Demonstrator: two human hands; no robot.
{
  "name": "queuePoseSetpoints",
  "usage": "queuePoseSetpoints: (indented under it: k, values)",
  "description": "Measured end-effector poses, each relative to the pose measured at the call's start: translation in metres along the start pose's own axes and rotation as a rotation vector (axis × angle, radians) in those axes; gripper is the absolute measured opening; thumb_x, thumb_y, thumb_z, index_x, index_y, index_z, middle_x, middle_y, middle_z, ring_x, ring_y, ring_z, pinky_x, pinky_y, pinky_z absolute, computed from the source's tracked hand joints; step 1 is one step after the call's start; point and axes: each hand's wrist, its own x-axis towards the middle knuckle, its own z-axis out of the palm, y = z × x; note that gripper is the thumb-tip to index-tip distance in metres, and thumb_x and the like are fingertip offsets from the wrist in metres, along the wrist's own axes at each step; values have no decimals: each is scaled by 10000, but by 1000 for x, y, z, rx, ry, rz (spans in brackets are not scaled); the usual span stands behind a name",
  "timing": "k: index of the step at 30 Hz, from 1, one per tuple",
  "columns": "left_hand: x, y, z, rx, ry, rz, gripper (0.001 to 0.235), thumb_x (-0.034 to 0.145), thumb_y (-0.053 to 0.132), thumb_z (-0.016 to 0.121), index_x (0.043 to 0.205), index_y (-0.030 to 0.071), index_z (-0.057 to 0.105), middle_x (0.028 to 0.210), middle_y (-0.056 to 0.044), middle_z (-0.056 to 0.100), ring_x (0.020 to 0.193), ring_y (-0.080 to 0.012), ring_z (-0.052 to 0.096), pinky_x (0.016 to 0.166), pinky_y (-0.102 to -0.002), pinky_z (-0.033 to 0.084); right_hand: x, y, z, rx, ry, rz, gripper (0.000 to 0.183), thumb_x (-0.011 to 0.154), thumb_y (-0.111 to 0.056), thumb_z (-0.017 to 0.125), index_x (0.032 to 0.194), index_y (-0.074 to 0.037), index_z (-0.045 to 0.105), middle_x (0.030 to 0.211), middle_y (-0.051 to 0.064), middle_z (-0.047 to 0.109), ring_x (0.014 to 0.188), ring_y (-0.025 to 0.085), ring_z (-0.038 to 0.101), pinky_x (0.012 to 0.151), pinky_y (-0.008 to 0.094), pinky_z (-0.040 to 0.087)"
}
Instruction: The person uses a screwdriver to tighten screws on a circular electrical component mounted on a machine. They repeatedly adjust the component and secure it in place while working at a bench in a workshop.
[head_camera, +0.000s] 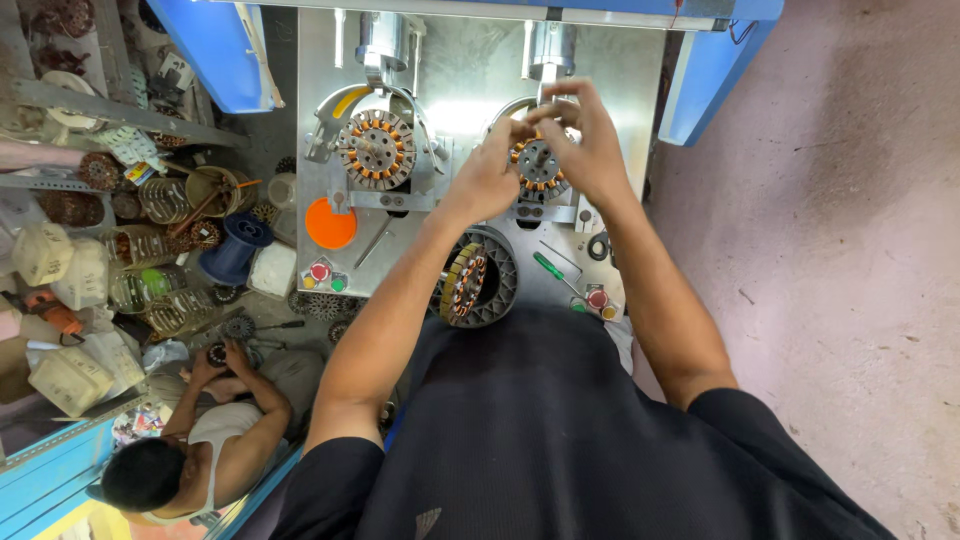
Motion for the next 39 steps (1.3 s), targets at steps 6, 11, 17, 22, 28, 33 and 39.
queuePoseSetpoints:
  k: [6, 11, 17, 22, 28, 33, 39]
  values:
    - [-6, -6, -1, -605, -10, -112, 380, 867, -37, 575, 1230, 3, 473, 1277, -147, 730, 1285, -271, 636, 1110, -400, 465, -106, -4, 40, -213, -17, -34, 418, 962, 17, 610, 1339, -43, 442, 1299, 165, 706, 1064, 247, 707, 831, 360, 551]
    - [-44, 33, 20, -175, 91, -82, 312, 929, 116, 579, 1232, 68, 518, 1078, -124, 791, 1024, -234, 766, 939, -376, 571, -118, 27, 36, 557, -4, 239, 495, 972, 26, 587, 1432, -44, 416, 1345, 194, 657, 1092, 227, 666, 965, 344, 528]
    - [-109, 55, 75, 21, 94, 201, 240, 932, 79, 591, 1157, 24, 529, 1043, -162, 741, 1003, -312, 757, 872, -385, 589, -86, 20, -10, 897, 130, 317, 425, 965, -17, 590, 1367, -16, 454, 1177, 181, 720, 983, 225, 686, 857, 361, 524]
    - [-109, 42, 75, -122, -9, 51, 341, 915, 105, 605, 1229, 4, 521, 1022, -109, 781, 957, -292, 765, 840, -372, 586, -123, -9, -43, 750, 207, 8, 365, 1002, 52, 620, 1351, 4, 524, 1032, 155, 705, 1011, 250, 679, 984, 368, 548]
    - [-119, 39, 78, 22, -179, 200, 331, 883, 156, 646, 1199, 59, 655, 948, -95, 790, 962, -310, 735, 836, -427, 564, -183, 2, -47, 629, 136, 150, 343, 893, 163, 590, 1193, -1, 624, 966, 152, 718, 883, 221, 693, 845, 348, 578]
    - [-130, 40, 91, 192, -289, 174, 325, 871, 210, 656, 1141, 33, 618, 905, -122, 737, 911, -354, 693, 786, -490, 523, -182, -2, -37, -168, 67, 58, 349, 882, 177, 532, 1058, -23, 757, 1059, 148, 674, 933, 215, 676, 844, 324, 556]
    - [-134, 37, 87, 324, -286, 291, 143, 877, 219, 666, 931, 95, 713, 856, -128, 698, 882, -356, 686, 791, -497, 527, -163, -39, -41, -784, -128, -424, 195, 726, 47, 686, 891, -47, 731, 1265, 130, 686, 1253, 352, 565, 977, 428, 528]
